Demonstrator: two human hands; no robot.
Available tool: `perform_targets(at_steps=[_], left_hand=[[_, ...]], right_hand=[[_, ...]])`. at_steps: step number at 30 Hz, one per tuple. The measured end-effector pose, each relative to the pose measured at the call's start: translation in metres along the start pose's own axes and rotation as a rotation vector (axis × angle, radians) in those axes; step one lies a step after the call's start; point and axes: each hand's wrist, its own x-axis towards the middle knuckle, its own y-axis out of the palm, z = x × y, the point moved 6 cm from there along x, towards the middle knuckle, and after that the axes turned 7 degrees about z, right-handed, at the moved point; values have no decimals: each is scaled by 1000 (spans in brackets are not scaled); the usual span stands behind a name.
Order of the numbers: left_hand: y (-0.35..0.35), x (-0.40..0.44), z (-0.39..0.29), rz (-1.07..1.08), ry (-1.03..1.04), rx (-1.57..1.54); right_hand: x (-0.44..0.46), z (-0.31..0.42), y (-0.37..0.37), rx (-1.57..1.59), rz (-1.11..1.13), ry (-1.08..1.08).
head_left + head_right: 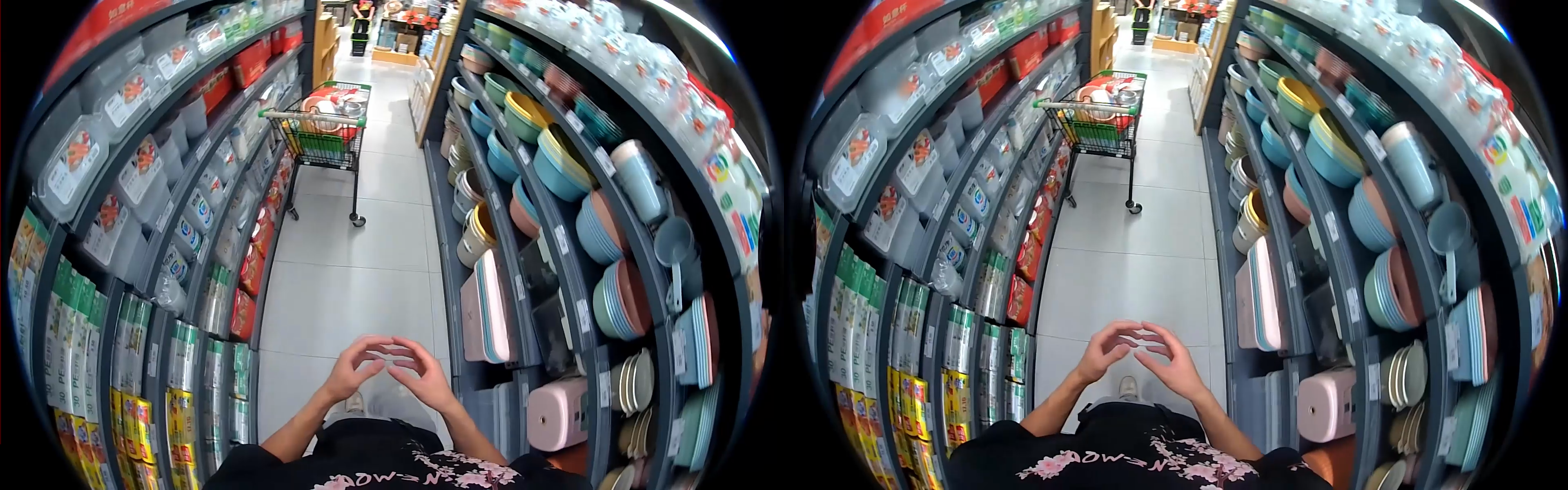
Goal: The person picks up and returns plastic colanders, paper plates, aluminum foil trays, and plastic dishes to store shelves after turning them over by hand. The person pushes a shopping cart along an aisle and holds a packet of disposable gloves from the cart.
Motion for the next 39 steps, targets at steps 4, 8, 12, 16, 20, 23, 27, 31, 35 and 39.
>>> perform_targets(at_steps=[4, 8, 12, 16, 20, 23, 27, 31, 35, 39], left_hand=[[-27, 22, 5, -62, 3, -47], [-47, 66, 3, -97, 4, 45], [-64, 133, -2, -166, -62, 366], [-87, 206, 10, -248, -154, 442], [-108, 274, 13, -213, -162, 799], [-129, 305, 2, -227, -257, 915], [-141, 339, 1, -150, -220, 979], [-164, 361, 23, -124, -242, 895], [-190, 368, 26, -161, -282, 717], [-226, 381, 19, -182, -204, 576]], right_hand=[[48, 2, -15, -39, 16, 2], [101, -2, -41, -53, 54, -18], [163, -10, -86, -92, 86, -38], [226, -9, -136, -33, 127, -74], [279, 0, -175, 99, 266, -124], [308, 9, -195, 204, 357, -90], [332, 4, -202, 284, 568, -67], [361, -3, -210, 198, 576, -68], [395, -5, -206, 151, 601, -76], [439, 5, -201, -4, 677, -116]])
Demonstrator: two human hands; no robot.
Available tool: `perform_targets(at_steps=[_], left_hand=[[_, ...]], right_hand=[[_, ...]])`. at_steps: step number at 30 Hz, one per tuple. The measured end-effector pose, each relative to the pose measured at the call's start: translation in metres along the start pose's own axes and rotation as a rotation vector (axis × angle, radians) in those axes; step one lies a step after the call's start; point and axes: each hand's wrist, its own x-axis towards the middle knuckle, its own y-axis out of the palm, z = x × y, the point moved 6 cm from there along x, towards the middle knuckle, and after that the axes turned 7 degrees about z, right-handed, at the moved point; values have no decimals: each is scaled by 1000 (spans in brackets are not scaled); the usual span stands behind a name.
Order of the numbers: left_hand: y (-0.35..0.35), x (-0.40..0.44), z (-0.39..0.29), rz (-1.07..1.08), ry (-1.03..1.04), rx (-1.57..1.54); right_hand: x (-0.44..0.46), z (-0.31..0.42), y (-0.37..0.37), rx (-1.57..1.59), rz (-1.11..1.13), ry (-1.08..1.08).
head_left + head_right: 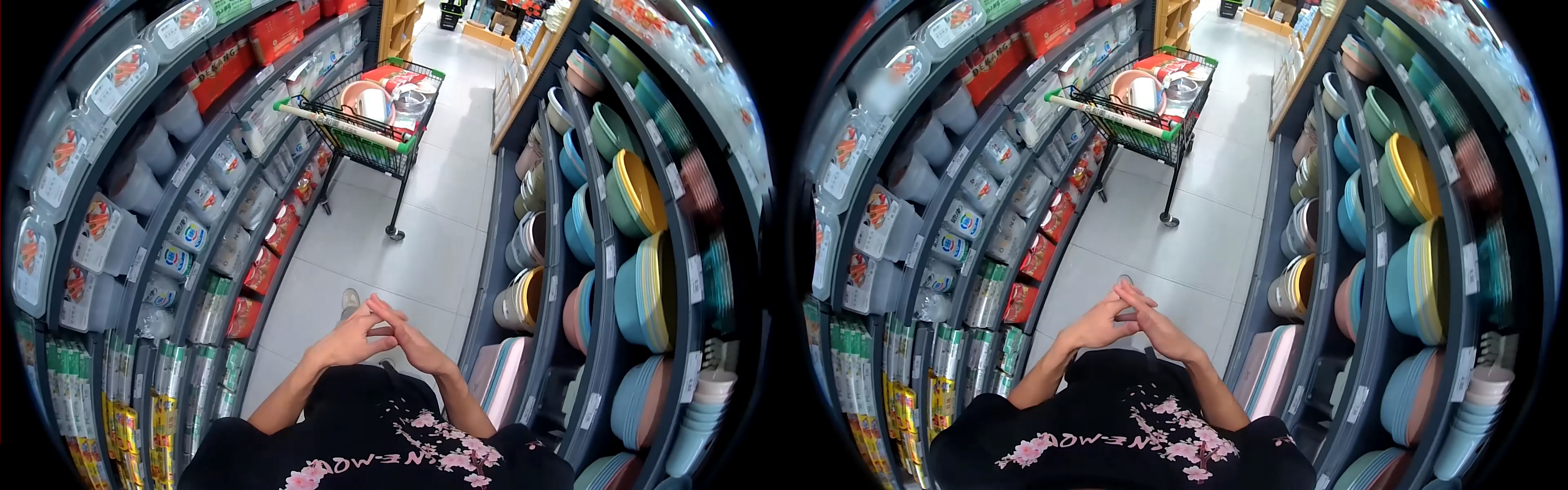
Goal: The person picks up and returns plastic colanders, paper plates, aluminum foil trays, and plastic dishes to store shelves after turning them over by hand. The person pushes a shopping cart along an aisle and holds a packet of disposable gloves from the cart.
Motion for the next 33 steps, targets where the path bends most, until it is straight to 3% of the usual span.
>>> perform_targets(at_steps=[1, 4, 10, 14, 18, 21, 23, 29, 31, 33], left_hand=[[-7, 7, 6, -13, 5, -12], [-20, 32, 34, 89, -29, -250], [-112, 99, 51, 7, 236, -58], [-166, 116, 70, 29, 353, -137], [-209, 123, 90, 22, 335, -148], [-238, 131, 103, 40, 198, -193], [-250, 140, 121, 37, 61, -337], [-298, 190, 155, -35, -40, -331], [-321, 210, 162, -73, -7, -106], [-335, 237, 191, -128, 17, 52]], right_hand=[[12, -1, -6, -131, 43, 12], [56, 1, -21, -75, 93, 12], [143, -4, -59, 61, 107, 90], [205, 0, -72, 178, 200, 124], [254, -11, -83, 267, 278, 197], [285, -29, -102, 321, 336, 261], [303, -30, -115, 264, 276, 284], [356, -40, -171, 174, -38, 332], [373, -55, -192, 184, -87, 274], [388, -73, -229, -101, -268, 122]])
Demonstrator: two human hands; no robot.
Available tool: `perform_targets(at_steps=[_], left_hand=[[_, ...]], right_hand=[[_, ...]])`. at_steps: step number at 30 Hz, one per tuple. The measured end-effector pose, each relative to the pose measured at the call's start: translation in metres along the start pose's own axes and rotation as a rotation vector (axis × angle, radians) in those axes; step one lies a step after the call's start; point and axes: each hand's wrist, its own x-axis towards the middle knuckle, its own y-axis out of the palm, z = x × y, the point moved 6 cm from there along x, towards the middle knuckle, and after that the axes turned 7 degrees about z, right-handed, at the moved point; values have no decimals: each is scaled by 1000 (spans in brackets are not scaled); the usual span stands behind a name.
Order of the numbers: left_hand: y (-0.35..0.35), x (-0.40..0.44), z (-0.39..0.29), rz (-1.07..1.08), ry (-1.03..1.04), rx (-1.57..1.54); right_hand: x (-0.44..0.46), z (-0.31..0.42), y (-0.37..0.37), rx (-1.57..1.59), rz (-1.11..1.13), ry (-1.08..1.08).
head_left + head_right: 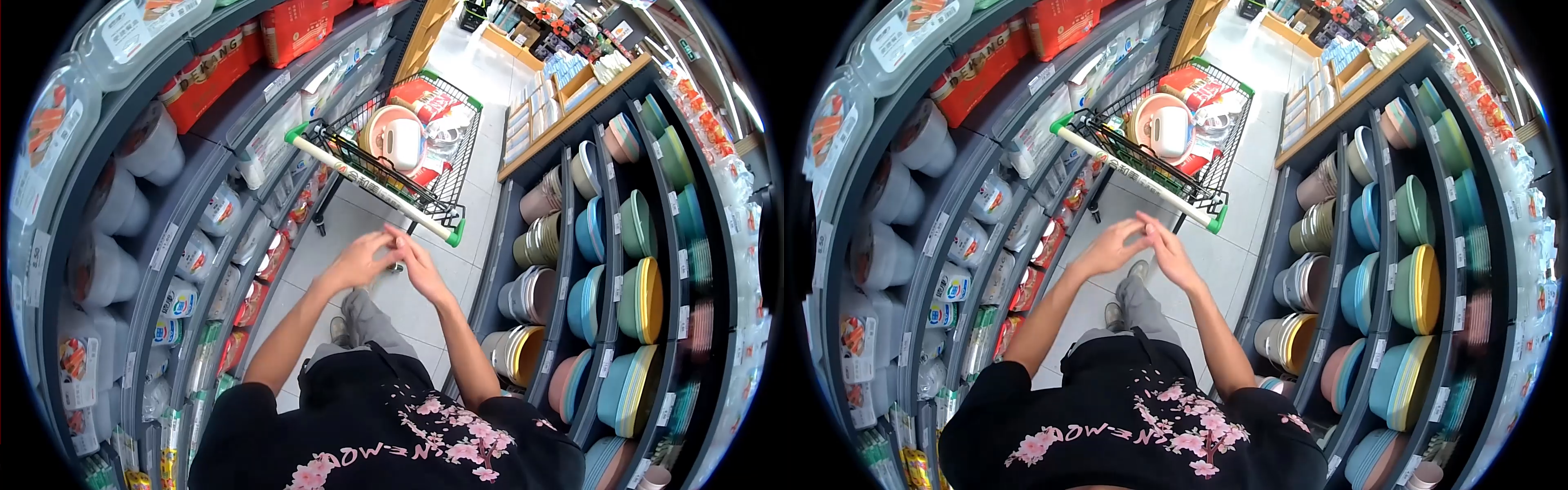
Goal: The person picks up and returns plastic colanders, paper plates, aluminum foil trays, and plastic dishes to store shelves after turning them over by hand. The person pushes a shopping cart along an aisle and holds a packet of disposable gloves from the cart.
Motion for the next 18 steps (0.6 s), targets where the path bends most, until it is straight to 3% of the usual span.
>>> perform_targets(at_steps=[1, 2, 3, 4, 6, 7, 8, 10, 12, 14, 16, 18], left_hand=[[-11, 13, 5, -58, 43, 162], [-21, 26, 14, -55, 43, 161], [-35, 37, 20, -77, 26, 434], [-50, 48, 28, -97, 8, 708], [-75, 69, 70, -53, -66, 848], [-87, 75, 88, 9, -190, 895], [-97, 79, 98, 14, -193, 911], [-110, 89, 108, 190, -192, 860], [-120, 101, 116, 242, -226, 851], [-131, 119, 126, 367, -262, 892], [-150, 138, 128, 329, -197, 1005], [-170, 157, 168, 607, -518, 891]], right_hand=[[10, -5, -8, 3, -3, 3], [18, -4, -21, -326, -76, -28], [27, -3, -33, -655, -147, -58], [38, -12, -43, -652, -147, -57], [57, -37, -61, -1063, -215, 28], [71, -49, -66, -1022, -200, 40], [80, -58, -70, -1008, -206, 32], [99, -76, -74, -1033, -115, 325], [120, -98, -87, -1049, -133, 332], [134, -105, -94, -970, 64, 547], [139, -111, -97, -883, 167, 600], [143, -116, -98, -854, 256, 645]])
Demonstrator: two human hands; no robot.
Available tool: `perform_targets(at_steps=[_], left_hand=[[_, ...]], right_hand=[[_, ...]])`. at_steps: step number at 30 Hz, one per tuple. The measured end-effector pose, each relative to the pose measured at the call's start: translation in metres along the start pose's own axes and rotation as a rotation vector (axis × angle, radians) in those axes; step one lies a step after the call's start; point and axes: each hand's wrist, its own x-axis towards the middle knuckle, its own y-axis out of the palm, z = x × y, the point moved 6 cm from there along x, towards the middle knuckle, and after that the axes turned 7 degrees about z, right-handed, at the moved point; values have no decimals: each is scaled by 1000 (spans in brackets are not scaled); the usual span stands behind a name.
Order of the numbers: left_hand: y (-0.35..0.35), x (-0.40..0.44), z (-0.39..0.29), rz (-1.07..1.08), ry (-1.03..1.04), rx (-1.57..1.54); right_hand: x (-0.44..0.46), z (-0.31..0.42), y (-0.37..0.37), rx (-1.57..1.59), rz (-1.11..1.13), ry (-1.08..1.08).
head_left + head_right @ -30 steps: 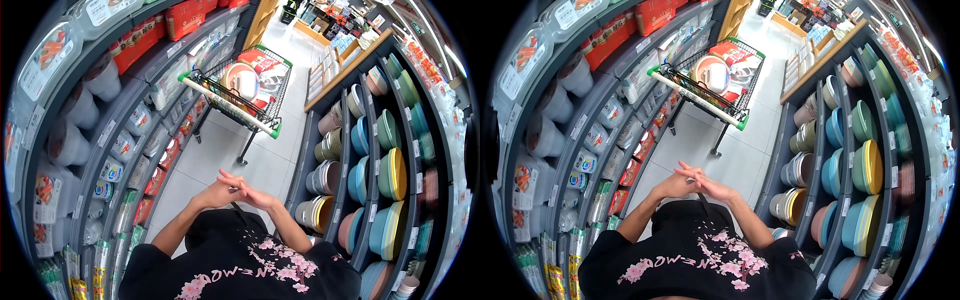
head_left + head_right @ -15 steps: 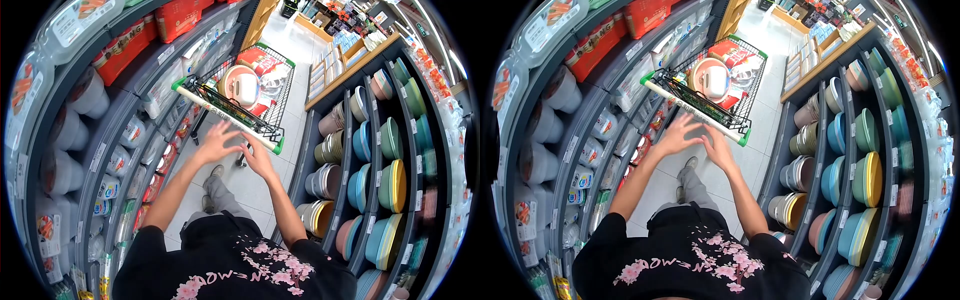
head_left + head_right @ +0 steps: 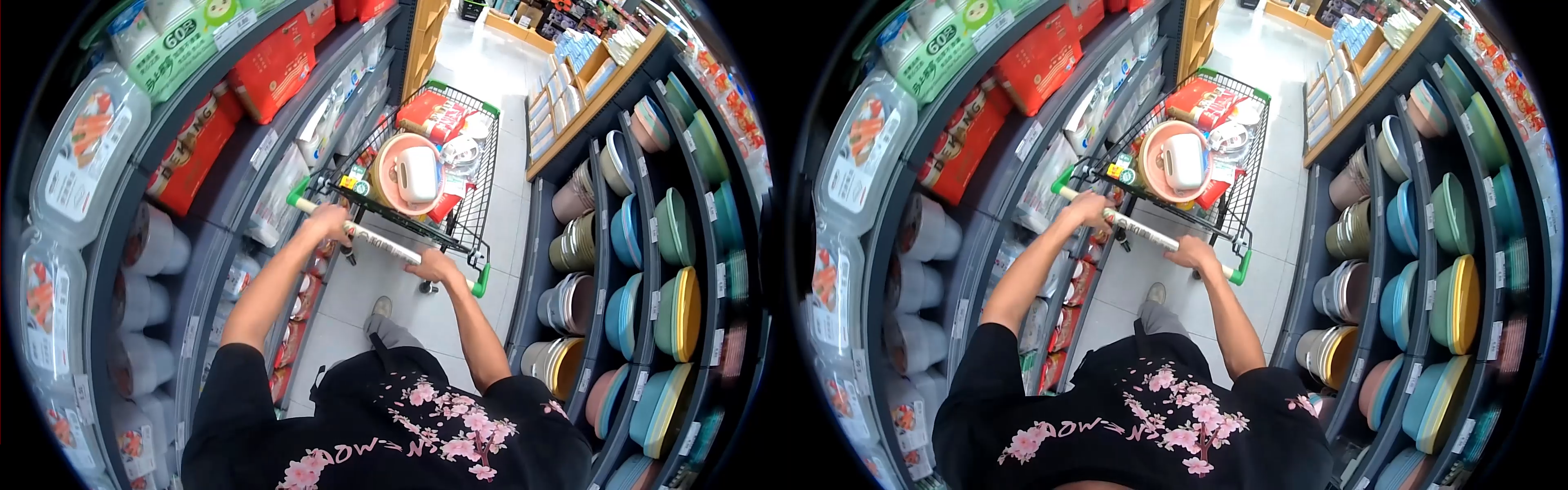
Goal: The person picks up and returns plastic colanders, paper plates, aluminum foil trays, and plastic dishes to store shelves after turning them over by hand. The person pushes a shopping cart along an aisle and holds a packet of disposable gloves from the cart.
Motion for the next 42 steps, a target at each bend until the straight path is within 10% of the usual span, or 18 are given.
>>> perform_targets(at_steps=[10, 14, 22, 42], left_hand=[[12, 37, 17, 452, -26, -109], [0, 15, -2, -80, -33, 136], [16, -16, -49, -145, -30, 100], [57, -51, -102, -334, -16, 167]], right_hand=[[-8, 4, 7, 498, 515, 198], [-3, -8, 8, 405, 510, 158], [-59, -14, -9, 0, -39, 294], [-125, -30, 42, -63, -261, 257]])
